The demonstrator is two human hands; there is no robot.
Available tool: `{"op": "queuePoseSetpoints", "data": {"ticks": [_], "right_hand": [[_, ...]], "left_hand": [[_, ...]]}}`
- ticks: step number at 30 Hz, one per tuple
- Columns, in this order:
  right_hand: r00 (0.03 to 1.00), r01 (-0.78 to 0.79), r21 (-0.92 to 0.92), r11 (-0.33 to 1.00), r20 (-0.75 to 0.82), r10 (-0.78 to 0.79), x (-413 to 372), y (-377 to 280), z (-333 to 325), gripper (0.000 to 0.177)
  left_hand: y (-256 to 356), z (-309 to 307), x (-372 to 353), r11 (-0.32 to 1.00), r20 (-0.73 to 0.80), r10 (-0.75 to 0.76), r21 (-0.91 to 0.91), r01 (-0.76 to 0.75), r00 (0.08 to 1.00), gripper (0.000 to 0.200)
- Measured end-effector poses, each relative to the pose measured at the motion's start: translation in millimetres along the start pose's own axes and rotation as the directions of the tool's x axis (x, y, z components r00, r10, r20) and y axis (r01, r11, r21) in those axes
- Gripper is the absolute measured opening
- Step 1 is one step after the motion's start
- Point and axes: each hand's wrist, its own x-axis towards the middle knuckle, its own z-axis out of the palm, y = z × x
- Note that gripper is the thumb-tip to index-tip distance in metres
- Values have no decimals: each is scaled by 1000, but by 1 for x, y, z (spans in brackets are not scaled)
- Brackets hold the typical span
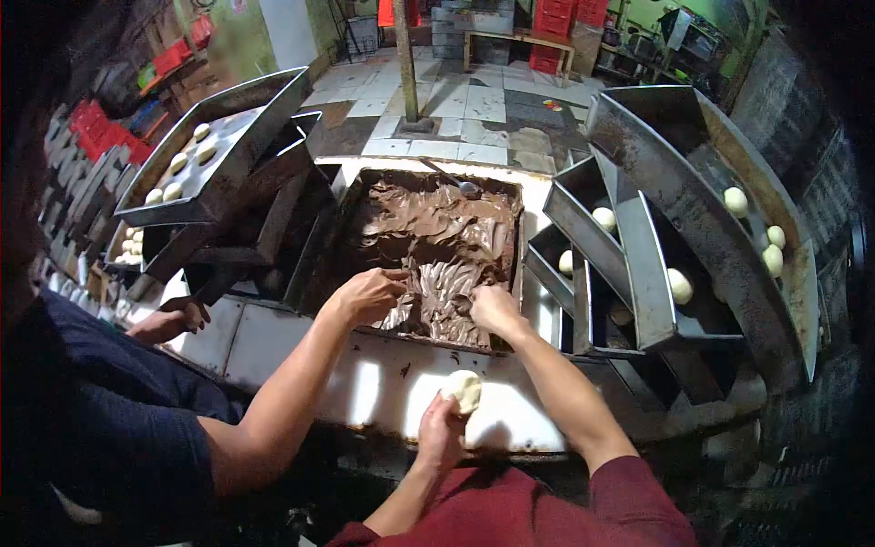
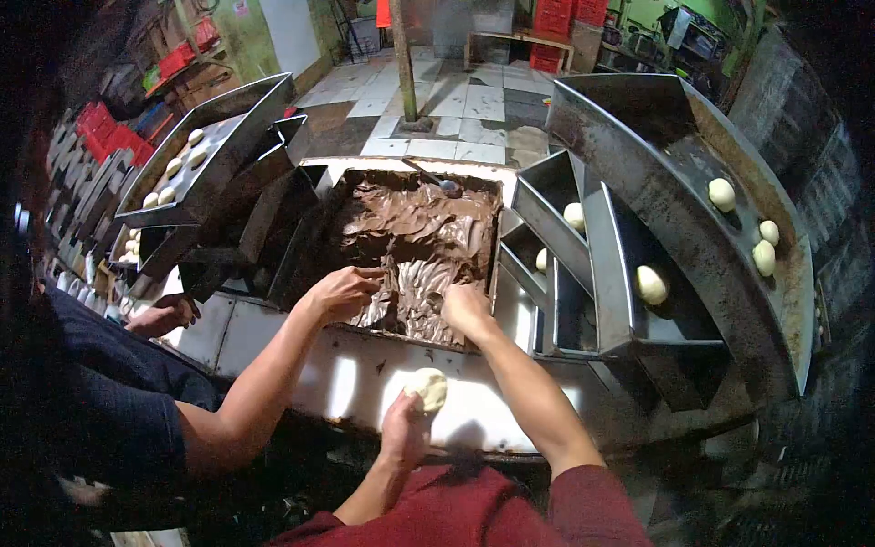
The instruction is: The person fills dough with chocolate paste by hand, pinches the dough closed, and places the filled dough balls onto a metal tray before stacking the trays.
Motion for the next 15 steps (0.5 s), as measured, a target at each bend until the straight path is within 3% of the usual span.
{"op": "queuePoseSetpoints", "data": {"ticks": [1, 2, 3, 5, 6, 8, 10, 12, 14, 15], "right_hand": [[995, -99, 346, 933, 49, 87, -34, -12, -38, 25], [989, 46, 352, 935, -149, 7, -56, -4, -47, 23], [994, 76, 579, 812, -107, -17, -86, -4, -67, 17], [998, 20, 761, 649, -50, 28, -137, -1, -77, 15], [996, 81, 814, 576, -89, -15, -155, 4, -68, 15], [969, 224, 814, 537, -243, -35, -184, 4, -48, 5], [812, 500, 467, 729, -547, -205, -200, 8, -33, 9], [746, 614, 434, 659, -592, -305, -205, 35, -11, 12], [681, 691, 358, 628, -613, -400, -203, 63, 2, 10], [661, 693, 272, 668, -610, -437, -192, 80, 16, 8]], "left_hand": [[-3, -9, 7, 998, 30, 55, -42, -54, 998, 34], [-6, -15, 11, 992, 59, 101, -84, -96, 993, 35], [-10, -18, 16, 986, 37, 81, -148, -75, 996, 37], [-19, -16, 20, 963, 1, 63, -261, -60, 998, 39], [-23, -6, 18, 951, 44, 89, -300, -71, 995, 39], [-29, 20, 8, 913, 142, 115, -405, -48, 983, 39], [-35, 35, -1, 836, 332, 180, -547, 33, 926, 40], [-34, 35, -25, 825, 418, 294, -565, -7, 859, 43], [-45, 16, -44, 828, 368, 364, -548, -117, 856, 45], [-46, 14, -61, 764, 349, 440, -630, -140, 827, 47]]}}
